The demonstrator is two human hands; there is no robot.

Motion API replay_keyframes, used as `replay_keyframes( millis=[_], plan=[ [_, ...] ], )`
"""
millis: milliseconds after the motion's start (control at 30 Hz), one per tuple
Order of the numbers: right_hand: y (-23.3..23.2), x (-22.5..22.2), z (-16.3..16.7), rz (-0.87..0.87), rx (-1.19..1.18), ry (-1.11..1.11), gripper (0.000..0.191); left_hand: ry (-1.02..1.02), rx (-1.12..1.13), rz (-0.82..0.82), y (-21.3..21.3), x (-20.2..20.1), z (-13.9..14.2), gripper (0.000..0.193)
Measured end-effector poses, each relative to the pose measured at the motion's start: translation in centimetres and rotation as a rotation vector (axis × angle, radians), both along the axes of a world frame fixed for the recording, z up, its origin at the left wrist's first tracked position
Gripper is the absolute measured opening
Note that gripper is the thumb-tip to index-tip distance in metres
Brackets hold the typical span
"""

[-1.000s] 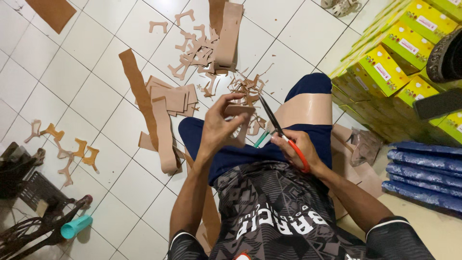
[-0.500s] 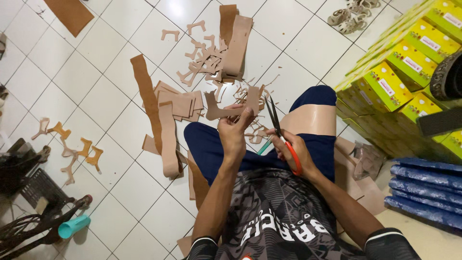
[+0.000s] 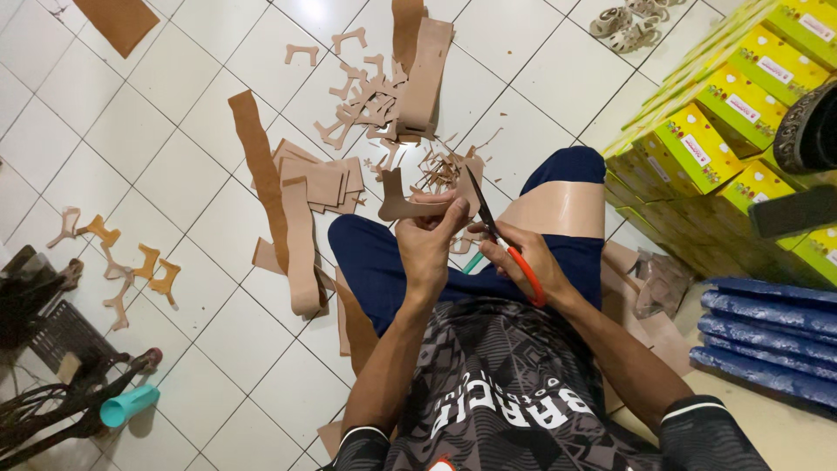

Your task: The person sits on the floor and uses red-handled scissors to cut a tan flexible sheet into small shapes. Cut pieces and trimmings accumulate on the floor as the person repeatedly repositions the sheet and continues cutting.

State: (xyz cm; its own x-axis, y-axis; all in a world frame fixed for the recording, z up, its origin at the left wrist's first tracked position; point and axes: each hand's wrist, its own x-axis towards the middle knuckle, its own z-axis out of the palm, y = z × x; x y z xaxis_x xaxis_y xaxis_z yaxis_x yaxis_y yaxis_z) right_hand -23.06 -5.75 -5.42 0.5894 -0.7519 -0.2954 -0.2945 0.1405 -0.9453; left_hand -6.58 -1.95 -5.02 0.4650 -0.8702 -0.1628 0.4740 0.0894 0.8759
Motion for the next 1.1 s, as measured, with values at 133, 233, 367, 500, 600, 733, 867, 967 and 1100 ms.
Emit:
replay_keyframes(
  millis=[133,233,367,500,600,733,867,967,1100],
  plan=[
    [0.0,-0.2,-0.2,-0.012,-0.014,0.044,0.046,-0.023,-0.014,-0.034,0.2,0.2,-0.2,0.021],
    [0.0,-0.4,-0.3,-0.037,0.063,0.113,0.041,-0.040,-0.026,-0.077,0.4,0.7,-0.2,0.020],
    [0.1,-0.7,0.0,-0.028,0.098,0.087,0.040,-0.178,0.030,-0.086,-0.1,1.9,0.1,0.025],
    [0.0,-0.6,0.4,0.014,0.150,-0.013,0.042,-0.306,0.070,-0.195,0.0,2.3,0.9,0.035],
    [-0.1,-0.4,0.4,0.044,0.178,-0.175,0.041,-0.298,0.086,-0.234,0.2,2.1,1.2,0.036],
    [0.0,-0.7,0.3,0.025,0.207,-0.169,0.041,-0.348,0.099,-0.209,0.6,1.6,1.0,0.034],
    [0.4,-0.6,-0.1,-0.041,0.281,-0.225,0.037,-0.089,0.089,-0.146,0.6,0.3,0.1,0.035],
    [0.9,-0.2,-0.6,-0.114,0.323,-0.290,0.028,0.064,0.091,-0.098,0.5,-0.9,-0.7,0.038],
    [1.5,-0.1,-1.3,-0.141,0.253,-0.333,0.028,0.153,0.066,-0.061,0.4,-2.0,-1.5,0.038]
  ],
)
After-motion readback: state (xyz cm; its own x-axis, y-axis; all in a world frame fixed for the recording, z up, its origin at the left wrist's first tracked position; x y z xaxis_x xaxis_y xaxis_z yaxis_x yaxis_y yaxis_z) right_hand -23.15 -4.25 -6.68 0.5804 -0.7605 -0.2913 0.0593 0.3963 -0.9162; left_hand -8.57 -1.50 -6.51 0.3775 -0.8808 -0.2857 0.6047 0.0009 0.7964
